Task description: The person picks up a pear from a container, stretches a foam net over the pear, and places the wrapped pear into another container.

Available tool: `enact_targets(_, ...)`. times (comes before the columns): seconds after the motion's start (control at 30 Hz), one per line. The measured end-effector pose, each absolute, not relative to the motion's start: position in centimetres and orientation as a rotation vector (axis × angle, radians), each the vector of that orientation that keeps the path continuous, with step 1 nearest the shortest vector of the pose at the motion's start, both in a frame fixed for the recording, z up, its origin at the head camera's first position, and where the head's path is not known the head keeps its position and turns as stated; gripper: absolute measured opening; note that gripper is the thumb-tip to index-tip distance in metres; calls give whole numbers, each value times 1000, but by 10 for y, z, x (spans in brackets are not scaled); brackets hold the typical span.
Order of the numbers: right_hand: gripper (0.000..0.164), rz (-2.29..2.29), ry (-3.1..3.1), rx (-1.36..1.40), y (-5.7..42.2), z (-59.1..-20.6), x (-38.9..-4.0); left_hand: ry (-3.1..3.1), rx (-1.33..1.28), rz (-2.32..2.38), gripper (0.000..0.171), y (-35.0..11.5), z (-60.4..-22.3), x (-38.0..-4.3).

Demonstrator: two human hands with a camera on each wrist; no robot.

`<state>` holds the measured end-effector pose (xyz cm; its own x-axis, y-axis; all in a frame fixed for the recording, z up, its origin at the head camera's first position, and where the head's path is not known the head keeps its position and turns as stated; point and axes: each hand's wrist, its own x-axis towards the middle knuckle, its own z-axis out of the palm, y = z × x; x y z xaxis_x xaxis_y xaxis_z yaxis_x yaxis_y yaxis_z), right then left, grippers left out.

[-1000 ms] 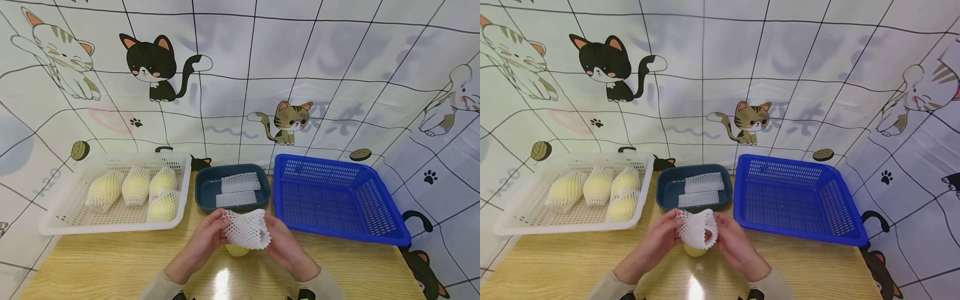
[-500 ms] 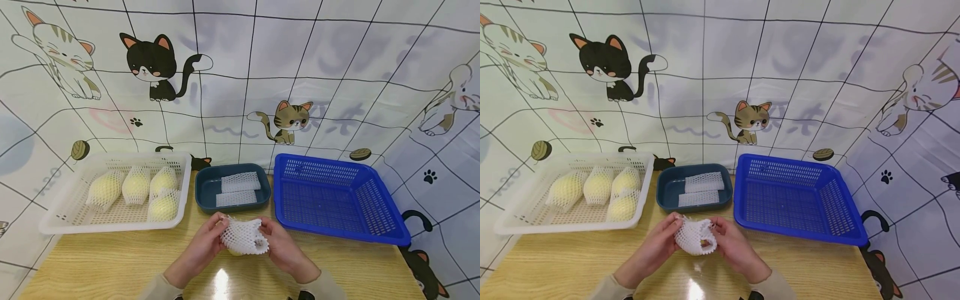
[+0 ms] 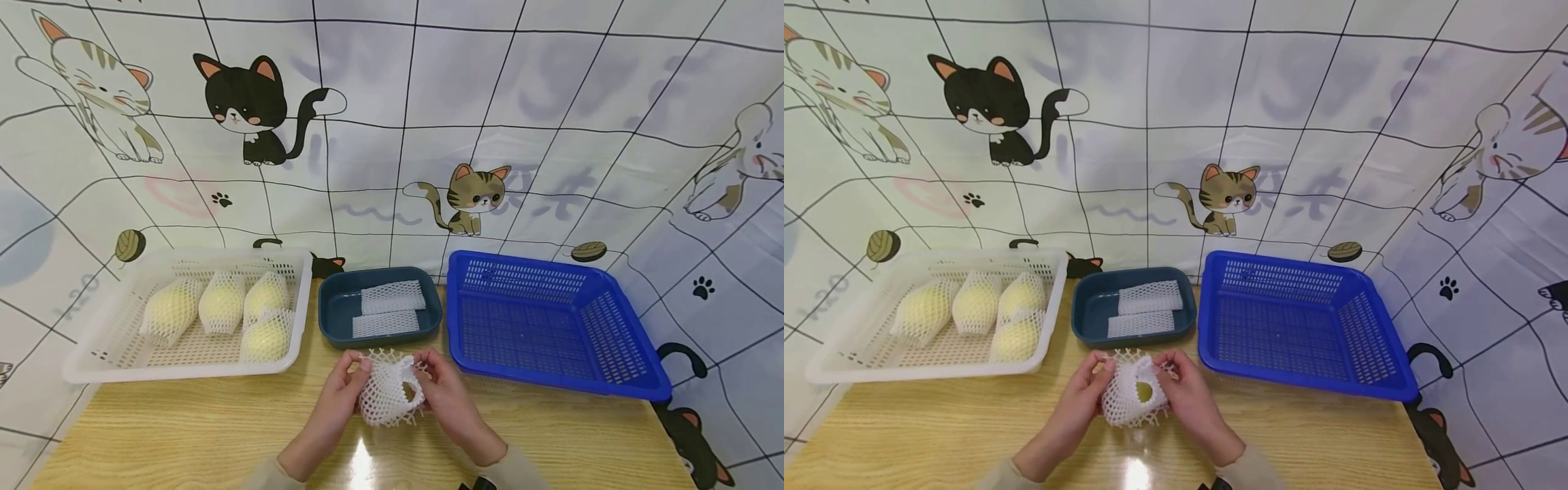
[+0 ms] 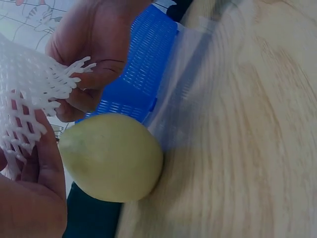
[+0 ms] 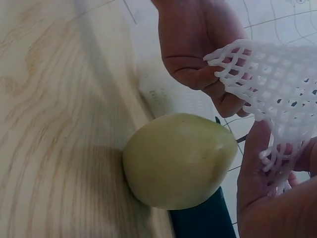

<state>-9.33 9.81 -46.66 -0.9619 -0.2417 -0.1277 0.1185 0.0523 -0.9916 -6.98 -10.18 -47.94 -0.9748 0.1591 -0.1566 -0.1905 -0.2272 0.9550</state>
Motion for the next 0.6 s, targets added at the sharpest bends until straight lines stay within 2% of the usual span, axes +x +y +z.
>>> enact_targets(0.23, 8, -2004, 2139, -130, 93, -480, -99, 1863, -116, 2295, 33, -102, -487, -72)
enact_targets(0.6, 13, -1979, 2127, -63, 92, -489, -106, 1934, -178, 2233, 28, -104, -500, -77)
